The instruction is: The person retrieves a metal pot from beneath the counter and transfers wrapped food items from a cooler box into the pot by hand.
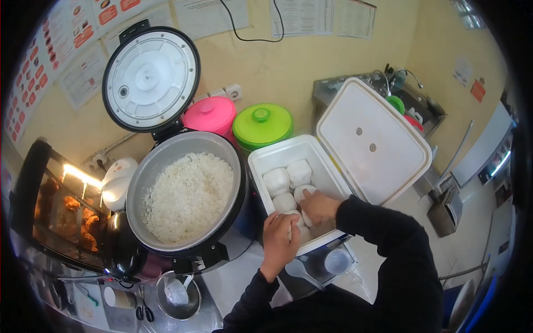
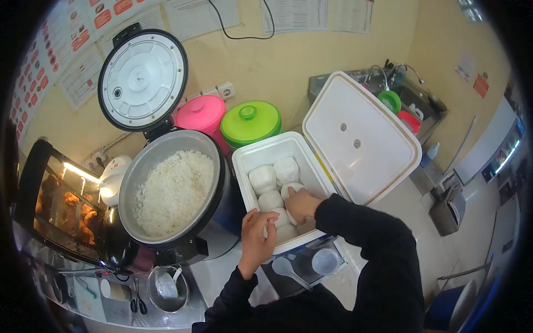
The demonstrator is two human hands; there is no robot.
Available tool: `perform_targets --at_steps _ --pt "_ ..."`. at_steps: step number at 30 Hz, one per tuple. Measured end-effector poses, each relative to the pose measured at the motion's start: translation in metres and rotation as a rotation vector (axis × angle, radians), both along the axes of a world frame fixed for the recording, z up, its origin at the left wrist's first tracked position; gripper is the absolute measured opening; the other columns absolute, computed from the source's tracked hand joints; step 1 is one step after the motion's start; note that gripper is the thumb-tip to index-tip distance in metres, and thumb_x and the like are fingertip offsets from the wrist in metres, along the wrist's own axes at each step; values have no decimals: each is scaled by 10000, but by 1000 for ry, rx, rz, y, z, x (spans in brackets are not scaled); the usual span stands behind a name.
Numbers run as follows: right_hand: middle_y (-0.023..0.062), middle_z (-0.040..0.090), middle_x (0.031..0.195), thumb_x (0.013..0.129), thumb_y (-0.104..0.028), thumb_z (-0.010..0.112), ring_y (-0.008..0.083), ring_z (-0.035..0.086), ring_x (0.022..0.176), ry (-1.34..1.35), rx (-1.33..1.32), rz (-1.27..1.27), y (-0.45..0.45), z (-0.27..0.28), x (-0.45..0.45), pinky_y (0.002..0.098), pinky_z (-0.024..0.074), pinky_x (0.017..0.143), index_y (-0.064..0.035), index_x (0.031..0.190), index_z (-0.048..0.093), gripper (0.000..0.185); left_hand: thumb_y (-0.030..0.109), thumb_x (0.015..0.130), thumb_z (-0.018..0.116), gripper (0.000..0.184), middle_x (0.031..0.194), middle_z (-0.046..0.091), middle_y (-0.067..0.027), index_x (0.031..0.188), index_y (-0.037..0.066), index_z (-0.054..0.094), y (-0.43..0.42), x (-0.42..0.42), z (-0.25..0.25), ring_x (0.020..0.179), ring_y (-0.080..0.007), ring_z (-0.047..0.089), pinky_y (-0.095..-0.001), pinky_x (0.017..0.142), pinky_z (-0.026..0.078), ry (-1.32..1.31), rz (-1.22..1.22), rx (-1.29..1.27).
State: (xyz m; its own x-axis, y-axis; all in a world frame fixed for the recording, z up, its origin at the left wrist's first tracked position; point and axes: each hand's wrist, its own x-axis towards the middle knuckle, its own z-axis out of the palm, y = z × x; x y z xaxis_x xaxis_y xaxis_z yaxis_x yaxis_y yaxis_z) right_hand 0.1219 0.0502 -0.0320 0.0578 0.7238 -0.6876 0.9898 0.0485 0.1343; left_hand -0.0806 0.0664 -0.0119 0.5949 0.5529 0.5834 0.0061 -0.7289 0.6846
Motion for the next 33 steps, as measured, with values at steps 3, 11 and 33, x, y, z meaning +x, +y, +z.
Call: perform_targets --at_steps 3,11,33 --pt "209 447 1295 628 -163 825 392 575 1078 195 492 -235 2 56 -6 453 519 877 -1 1330 457 809 57 850 578 137 876 661 -75 970 74 642 1 2 1 866 -262 635 -418 972 412 -27 13 -24" --pt "134 461 1208 716 -70 753 336 443 1180 375 1152 51 56 24 6 423 546 821 -40 1125 548 458 57 845 573 126 859 657 -76 954 70 636 0 -2 1 844 -259 634 -419 961 418 -24 4 -10" --pt "163 657 1030 820 -137 617 308 693 840 -114 576 -113 26 -28 1 375 570 661 -19 1078 605 284 30 884 470 165 750 626 -84 842 27 630 -2 -4 -25 745 -257 615 -426 977 417 -390 1 -195"
